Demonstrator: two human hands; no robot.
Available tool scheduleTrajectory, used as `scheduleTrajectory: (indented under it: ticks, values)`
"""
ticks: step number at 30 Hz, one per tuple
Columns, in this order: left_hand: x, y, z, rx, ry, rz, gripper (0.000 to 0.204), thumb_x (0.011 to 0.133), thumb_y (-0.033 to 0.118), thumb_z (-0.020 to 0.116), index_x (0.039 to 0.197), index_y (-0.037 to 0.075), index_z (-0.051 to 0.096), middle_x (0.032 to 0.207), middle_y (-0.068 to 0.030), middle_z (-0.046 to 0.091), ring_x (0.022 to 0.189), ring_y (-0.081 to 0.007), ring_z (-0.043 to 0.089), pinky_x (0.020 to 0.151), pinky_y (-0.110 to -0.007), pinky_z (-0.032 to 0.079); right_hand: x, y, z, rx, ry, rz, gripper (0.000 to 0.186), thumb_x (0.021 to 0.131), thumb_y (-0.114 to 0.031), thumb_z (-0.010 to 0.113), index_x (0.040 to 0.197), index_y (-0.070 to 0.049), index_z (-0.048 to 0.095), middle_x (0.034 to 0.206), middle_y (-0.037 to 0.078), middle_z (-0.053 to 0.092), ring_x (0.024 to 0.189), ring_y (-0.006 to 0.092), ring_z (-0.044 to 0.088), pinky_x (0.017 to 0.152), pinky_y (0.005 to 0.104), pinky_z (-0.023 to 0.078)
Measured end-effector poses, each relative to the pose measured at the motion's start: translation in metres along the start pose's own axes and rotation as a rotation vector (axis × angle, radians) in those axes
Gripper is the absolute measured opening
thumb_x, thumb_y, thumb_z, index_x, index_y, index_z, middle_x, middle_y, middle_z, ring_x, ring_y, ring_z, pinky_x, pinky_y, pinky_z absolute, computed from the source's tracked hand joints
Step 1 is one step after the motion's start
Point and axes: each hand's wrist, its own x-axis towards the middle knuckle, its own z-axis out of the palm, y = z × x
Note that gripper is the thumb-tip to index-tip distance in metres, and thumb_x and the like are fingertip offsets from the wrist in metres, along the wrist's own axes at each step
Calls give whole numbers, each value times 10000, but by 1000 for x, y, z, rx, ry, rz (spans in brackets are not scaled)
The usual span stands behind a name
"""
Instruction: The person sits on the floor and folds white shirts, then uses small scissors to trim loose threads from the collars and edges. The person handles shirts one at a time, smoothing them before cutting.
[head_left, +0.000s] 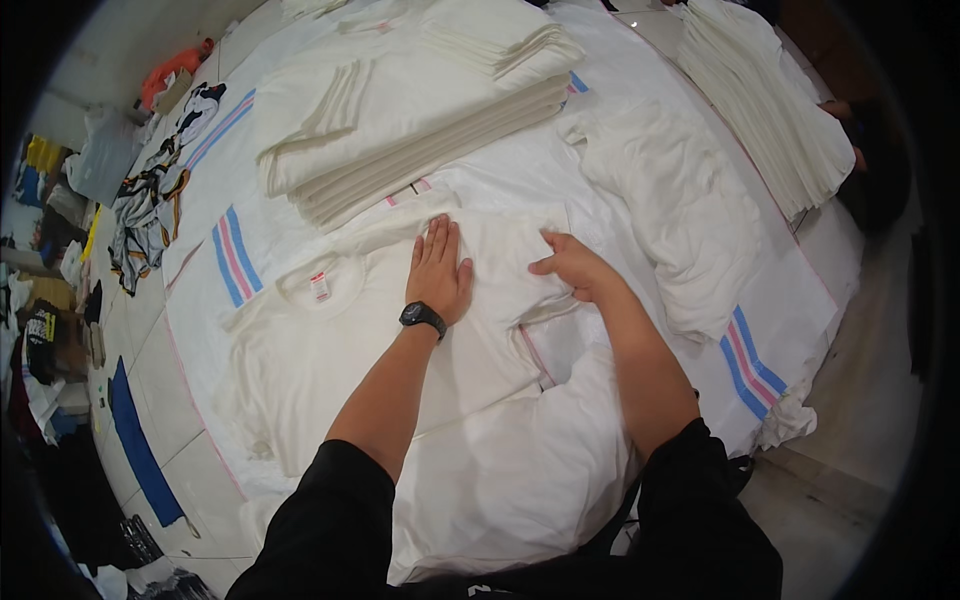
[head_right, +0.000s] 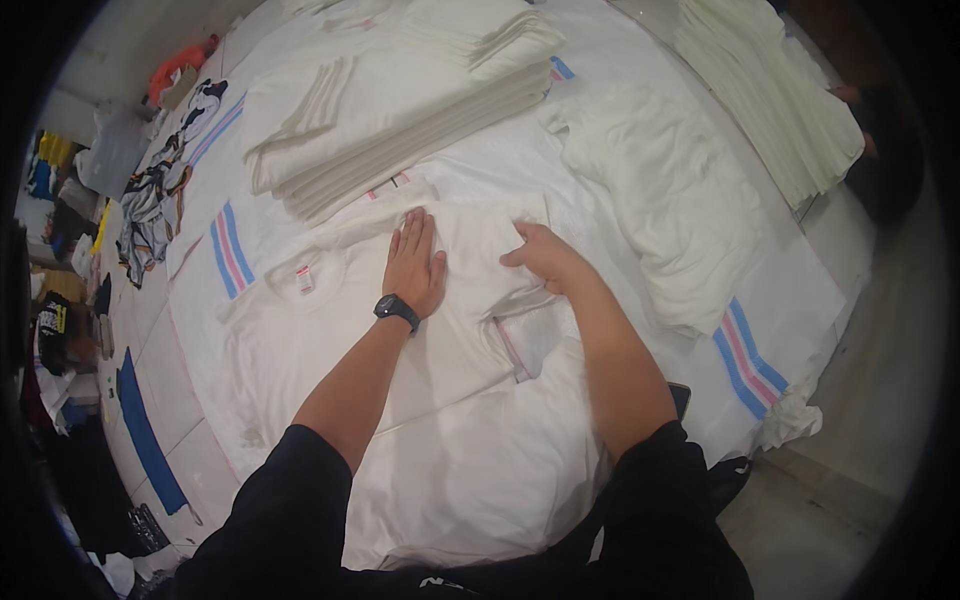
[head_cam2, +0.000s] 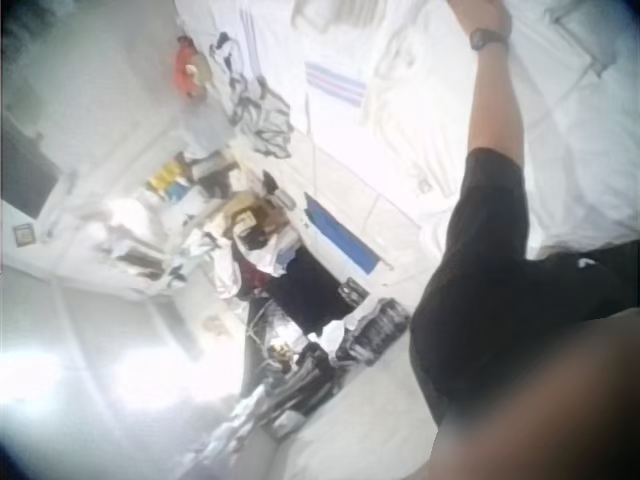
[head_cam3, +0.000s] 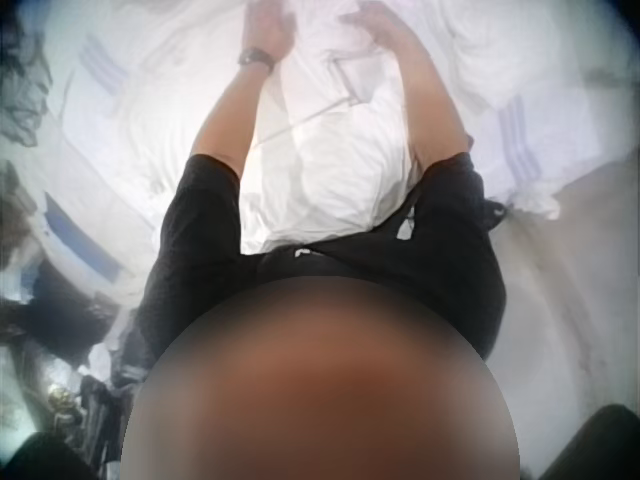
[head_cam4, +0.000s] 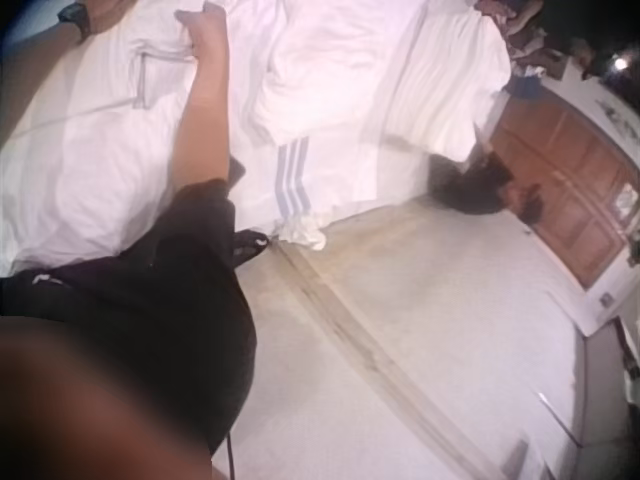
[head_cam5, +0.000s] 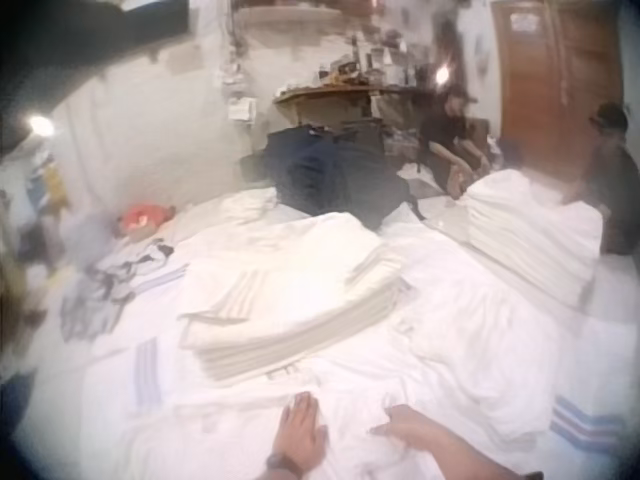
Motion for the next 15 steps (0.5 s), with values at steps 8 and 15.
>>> scheduleTrajectory:
  ticks: [8,15]
  values:
    - [1,-2,2,38,-10,-22,688,1034,300,483,1632,-9,340,1742,-166,281,1629,-290,221,1332,-475,143,-39,-14,-2,-178,230,-129,1130,778,146,582,1738,-220,108,1474,158,589,1090,219,677,623,344,546]
    - [2,0,2,46,-3,-17,698,1036,320,487,1634,-9,339,1743,-165,277,1633,-287,210,1333,-474,136,-51,-29,-9,-477,606,3,900,856,64,653,1674,-123,329,1307,168,658,1261,330,631,992,444,534]
